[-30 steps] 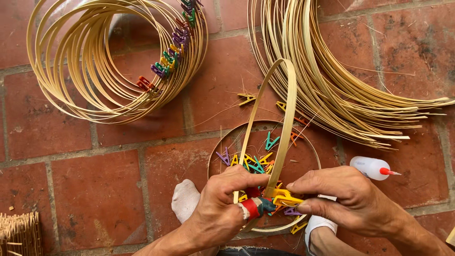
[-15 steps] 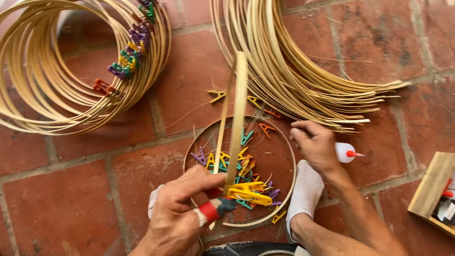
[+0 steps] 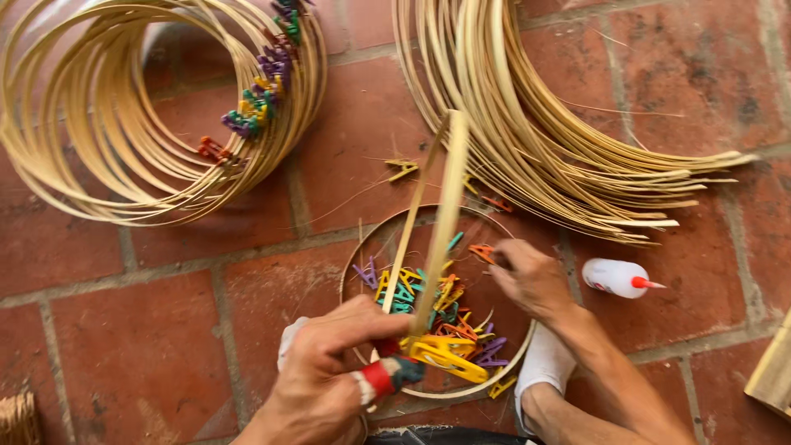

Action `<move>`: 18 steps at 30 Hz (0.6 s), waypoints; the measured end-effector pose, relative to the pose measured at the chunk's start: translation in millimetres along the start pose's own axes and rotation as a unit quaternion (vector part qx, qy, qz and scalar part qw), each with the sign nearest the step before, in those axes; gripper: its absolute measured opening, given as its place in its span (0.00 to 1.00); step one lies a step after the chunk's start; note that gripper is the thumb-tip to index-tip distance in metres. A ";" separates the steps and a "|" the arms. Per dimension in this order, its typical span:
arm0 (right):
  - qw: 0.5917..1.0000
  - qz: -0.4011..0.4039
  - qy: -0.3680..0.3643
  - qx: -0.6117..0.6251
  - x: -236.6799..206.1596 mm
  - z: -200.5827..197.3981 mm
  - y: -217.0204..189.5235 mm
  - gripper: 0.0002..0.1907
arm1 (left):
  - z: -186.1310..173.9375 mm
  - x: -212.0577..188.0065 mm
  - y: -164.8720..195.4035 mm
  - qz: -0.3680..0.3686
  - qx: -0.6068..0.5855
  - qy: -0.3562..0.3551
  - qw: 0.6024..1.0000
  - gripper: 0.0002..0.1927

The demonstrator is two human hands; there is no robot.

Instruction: The person sits on a tiled floor and assembles bamboo strips into circular frames. They apply glue to the ends of the strips, join them to form a circle, and secure the joint with a colorful clothespin. The person repeats this process to create multiple bamboo rings.

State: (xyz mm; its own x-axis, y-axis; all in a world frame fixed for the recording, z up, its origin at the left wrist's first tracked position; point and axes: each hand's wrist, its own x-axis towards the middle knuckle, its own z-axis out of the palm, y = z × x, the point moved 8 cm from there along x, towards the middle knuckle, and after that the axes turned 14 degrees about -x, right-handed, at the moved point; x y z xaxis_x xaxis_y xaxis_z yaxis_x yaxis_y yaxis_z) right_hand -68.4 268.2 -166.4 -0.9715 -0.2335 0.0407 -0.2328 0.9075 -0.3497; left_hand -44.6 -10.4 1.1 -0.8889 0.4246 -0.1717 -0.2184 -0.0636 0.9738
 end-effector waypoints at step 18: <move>0.835 -0.280 -0.473 0.012 67.0 -162.8 -234.7 0.19 | 52.9 2.8 -30.8 -0.175 -0.202 -0.072 0.961 0.28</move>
State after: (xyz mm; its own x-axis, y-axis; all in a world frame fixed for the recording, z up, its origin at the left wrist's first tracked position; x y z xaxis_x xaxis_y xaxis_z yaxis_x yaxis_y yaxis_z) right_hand -86.2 96.4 70.8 -0.2380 -0.8007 -0.5497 -0.6275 0.5588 -0.5422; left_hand -19.0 40.5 -21.5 -0.6737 0.6030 -0.4272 -0.6581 -0.2265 0.7181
